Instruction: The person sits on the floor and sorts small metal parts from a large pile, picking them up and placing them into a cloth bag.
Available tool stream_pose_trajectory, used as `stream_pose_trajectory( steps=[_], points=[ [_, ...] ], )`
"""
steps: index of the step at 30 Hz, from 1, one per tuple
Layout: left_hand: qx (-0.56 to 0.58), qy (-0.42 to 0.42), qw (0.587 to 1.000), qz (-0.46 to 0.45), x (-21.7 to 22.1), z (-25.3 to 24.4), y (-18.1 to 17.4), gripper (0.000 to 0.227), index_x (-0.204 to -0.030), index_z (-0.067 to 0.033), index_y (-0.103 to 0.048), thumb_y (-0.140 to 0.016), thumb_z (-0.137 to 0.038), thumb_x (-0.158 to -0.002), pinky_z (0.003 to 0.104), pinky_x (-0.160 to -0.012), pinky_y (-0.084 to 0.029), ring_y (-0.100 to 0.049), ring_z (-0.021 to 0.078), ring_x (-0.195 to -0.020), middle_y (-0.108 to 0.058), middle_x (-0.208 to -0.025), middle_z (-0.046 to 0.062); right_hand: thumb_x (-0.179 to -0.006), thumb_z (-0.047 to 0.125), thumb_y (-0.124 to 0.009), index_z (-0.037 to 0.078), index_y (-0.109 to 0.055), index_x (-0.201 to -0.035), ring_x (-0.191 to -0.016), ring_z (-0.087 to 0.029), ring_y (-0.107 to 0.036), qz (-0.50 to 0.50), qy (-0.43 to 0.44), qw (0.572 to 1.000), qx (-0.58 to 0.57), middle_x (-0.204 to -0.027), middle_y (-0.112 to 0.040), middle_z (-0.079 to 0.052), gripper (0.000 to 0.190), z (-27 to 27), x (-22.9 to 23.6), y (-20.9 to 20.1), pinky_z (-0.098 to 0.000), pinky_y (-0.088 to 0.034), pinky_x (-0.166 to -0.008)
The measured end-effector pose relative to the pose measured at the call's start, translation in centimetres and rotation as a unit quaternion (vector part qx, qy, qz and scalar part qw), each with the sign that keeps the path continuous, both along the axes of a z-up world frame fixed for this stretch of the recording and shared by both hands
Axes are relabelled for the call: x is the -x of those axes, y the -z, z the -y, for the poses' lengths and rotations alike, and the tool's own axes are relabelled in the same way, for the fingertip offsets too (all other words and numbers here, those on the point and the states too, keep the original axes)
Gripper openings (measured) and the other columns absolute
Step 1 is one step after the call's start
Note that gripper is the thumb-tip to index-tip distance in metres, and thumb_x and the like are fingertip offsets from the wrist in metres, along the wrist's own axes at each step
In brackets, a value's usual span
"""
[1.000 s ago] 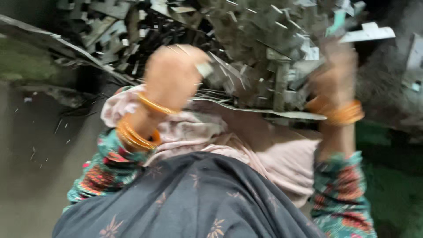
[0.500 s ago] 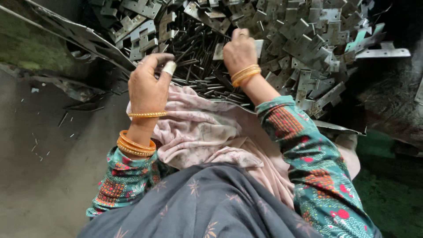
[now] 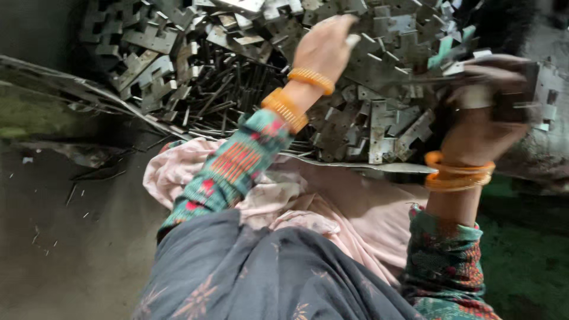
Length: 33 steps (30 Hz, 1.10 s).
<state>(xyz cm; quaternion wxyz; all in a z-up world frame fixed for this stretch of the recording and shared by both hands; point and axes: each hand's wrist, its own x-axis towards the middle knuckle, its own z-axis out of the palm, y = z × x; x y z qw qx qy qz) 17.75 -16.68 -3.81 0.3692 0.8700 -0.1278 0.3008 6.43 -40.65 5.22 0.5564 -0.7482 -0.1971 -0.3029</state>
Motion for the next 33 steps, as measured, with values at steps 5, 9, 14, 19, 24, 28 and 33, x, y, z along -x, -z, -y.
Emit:
stream_pose_trajectory(
  steps=[5, 9, 14, 19, 24, 28, 33],
  points=[
    [-0.171, -0.040, 0.965, -0.194, -4.7, 5.2, 0.4, 0.018, -0.091, -0.0124, -0.076, -0.079, -0.023, -0.077, 0.048, -0.081, -0.056, -0.068, 0.0338, -0.100, -0.072, -0.100, 0.013, -0.098, 0.017, -0.064, -0.008, -0.065, -0.122, -0.099, -0.032, -0.071, -0.100, 0.056, 0.899, -0.422, -0.111, -0.070, -0.017, 0.035, 5.7, -0.6, 5.0, -0.0496, -0.064, -0.091],
    [-0.055, -0.022, 0.977, -0.204, -2.3, 0.4, 1.5, 0.028, -0.085, -0.0137, -0.079, -0.090, -0.026, -0.062, 0.048, -0.078, -0.054, -0.068, 0.0378, -0.091, -0.072, -0.099, 0.014, -0.099, 0.006, -0.045, -0.013, -0.054, -0.127, -0.106, -0.038, -0.070, -0.324, -0.116, 0.747, -0.569, -0.115, -0.069, -0.025, 0.035, 0.8, 0.1, 11.5, -0.0493, -0.059, -0.103],
    [-0.033, 0.075, 0.989, -0.125, 2.7, -4.7, 2.4, 0.036, -0.101, -0.0118, -0.078, -0.092, -0.023, -0.070, 0.044, -0.091, -0.052, -0.062, 0.0368, -0.106, -0.068, -0.109, 0.014, -0.107, 0.012, -0.046, 0.004, -0.052, -0.133, -0.116, -0.040, -0.066, -0.373, -0.189, 0.663, -0.621, -0.129, -0.066, -0.028, 0.028, -7.5, 2.4, 15.1, -0.0515, -0.056, -0.102],
    [-0.128, 0.020, 0.980, -0.152, 3.5, -3.8, 2.3, 0.041, -0.101, -0.0131, -0.076, -0.092, -0.025, -0.065, 0.044, -0.092, -0.050, -0.057, 0.0360, -0.115, -0.064, -0.116, 0.011, -0.108, 0.008, -0.048, 0.004, -0.051, -0.141, -0.118, -0.041, -0.065, -0.372, -0.178, 0.672, -0.616, -0.131, -0.062, -0.027, 0.033, -9.0, 4.1, 14.3, -0.0559, -0.056, -0.104],
    [0.043, 0.060, 0.961, -0.268, 3.4, -5.7, 0.0, 0.038, -0.098, -0.0130, -0.076, -0.095, -0.027, -0.068, 0.036, -0.084, -0.057, -0.073, 0.0261, -0.093, -0.075, -0.097, 0.007, -0.105, 0.004, -0.049, 0.001, -0.050, -0.139, -0.122, -0.044, -0.065, -0.369, -0.168, 0.699, -0.589, -0.135, -0.061, -0.031, 0.034, -8.7, 4.8, 13.8, -0.0561, -0.056, -0.107],
    [0.073, -0.026, 0.997, -0.013, 6.6, -7.1, -3.1, 0.028, -0.107, -0.0074, -0.072, -0.086, -0.011, -0.084, 0.039, -0.077, -0.056, -0.074, 0.0309, -0.087, -0.077, -0.093, 0.010, -0.106, 0.006, -0.050, 0.004, -0.051, -0.137, -0.124, -0.043, -0.063, -0.375, -0.182, 0.704, -0.575, -0.137, -0.062, -0.029, 0.031, -10.0, 4.3, 13.1, -0.0543, -0.055, -0.107],
    [0.413, 0.092, 0.888, -0.180, 14.1, -5.5, -3.2, 0.018, -0.099, -0.0045, -0.077, -0.075, -0.004, -0.081, 0.034, -0.081, -0.060, -0.075, 0.0262, -0.088, -0.079, -0.094, 0.008, -0.107, 0.030, -0.056, 0.003, -0.053, -0.134, -0.123, -0.044, -0.061, -0.338, -0.403, 0.578, -0.624, -0.132, -0.063, -0.025, 0.038, -12.4, 3.6, 11.5, -0.0614, -0.052, -0.103]
  ],
)
